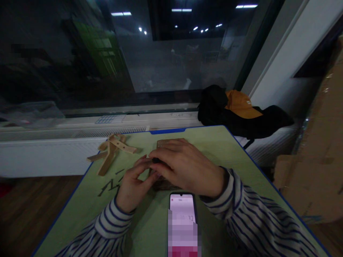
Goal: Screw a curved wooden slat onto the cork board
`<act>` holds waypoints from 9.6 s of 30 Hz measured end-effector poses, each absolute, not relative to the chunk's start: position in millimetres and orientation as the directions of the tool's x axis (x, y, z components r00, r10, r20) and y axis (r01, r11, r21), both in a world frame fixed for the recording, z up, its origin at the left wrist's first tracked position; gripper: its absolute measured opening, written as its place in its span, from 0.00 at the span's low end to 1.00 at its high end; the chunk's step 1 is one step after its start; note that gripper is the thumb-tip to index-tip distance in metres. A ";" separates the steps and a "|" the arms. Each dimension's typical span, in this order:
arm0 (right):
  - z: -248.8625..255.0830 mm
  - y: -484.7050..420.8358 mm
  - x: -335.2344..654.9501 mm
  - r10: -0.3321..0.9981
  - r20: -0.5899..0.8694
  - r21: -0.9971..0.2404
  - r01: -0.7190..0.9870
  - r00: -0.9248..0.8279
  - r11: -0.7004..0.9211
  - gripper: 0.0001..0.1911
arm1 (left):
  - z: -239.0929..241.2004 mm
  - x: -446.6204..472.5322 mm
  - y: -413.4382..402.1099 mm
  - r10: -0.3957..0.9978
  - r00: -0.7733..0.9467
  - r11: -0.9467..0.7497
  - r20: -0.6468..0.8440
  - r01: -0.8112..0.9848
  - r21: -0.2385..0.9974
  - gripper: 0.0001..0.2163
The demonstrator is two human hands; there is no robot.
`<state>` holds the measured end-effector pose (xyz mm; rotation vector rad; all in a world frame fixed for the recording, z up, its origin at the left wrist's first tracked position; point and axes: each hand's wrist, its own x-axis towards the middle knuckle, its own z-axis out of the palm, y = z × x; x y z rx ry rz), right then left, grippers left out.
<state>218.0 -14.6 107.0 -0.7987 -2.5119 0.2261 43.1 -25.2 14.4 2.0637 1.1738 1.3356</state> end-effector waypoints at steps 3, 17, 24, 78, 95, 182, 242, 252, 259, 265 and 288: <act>106.6 -14.9 217.9 0.578 0.401 -0.306 0.491 -0.711 0.816 0.15 | 13.6 41.8 -25.8 0.820 0.181 -0.564 0.544 0.418 0.712 0.03; 105.8 -13.5 217.3 0.579 0.408 -0.298 0.496 -0.706 0.815 0.10 | 16.6 42.9 -24.7 0.815 0.231 -0.578 0.531 0.395 0.714 0.06; 104.0 -10.8 216.0 0.583 0.419 -0.272 0.516 -0.696 0.812 0.10 | 17.7 44.0 -25.6 0.809 0.231 -0.585 0.540 0.408 0.701 0.06; 102.6 -12.3 209.9 0.624 0.389 -0.276 0.560 -0.678 0.781 0.13 | 11.8 45.5 -26.5 0.810 0.151 -0.562 0.567 0.476 0.676 0.07; 102.3 -11.1 212.1 0.622 0.409 -0.282 0.556 -0.668 0.782 0.11 | 18.1 45.9 -27.8 0.821 0.225 -0.564 0.524 0.460 0.686 0.06; 106.1 -11.8 218.1 0.574 0.415 -0.284 0.499 -0.706 0.819 0.12 | 12.4 22.6 -18.4 0.865 0.412 -0.485 0.288 0.533 0.693 0.17; 108.6 -12.3 218.6 0.578 0.403 -0.260 0.516 -0.710 0.816 0.12 | 18.6 44.0 -25.1 0.813 0.194 -0.570 0.549 0.453 0.685 0.06; 107.7 -13.3 217.6 0.595 0.388 -0.239 0.546 -0.704 0.803 0.12 | 19.7 47.9 -23.9 0.799 0.137 -0.573 0.585 0.469 0.673 0.06; 109.4 -15.6 218.6 0.578 0.403 -0.284 0.504 -0.709 0.816 0.13 | 17.9 46.4 -24.8 0.789 0.148 -0.588 0.596 0.462 0.664 0.06; 106.5 -12.9 218.5 0.559 0.418 -0.262 0.494 -0.716 0.829 0.10 | 17.5 46.5 -25.0 0.790 0.177 -0.591 0.587 0.473 0.653 0.07; 106.7 -12.0 217.0 0.578 0.389 -0.327 0.479 -0.718 0.815 0.10 | 20.2 45.9 -23.3 0.790 0.214 -0.600 0.575 0.466 0.651 0.03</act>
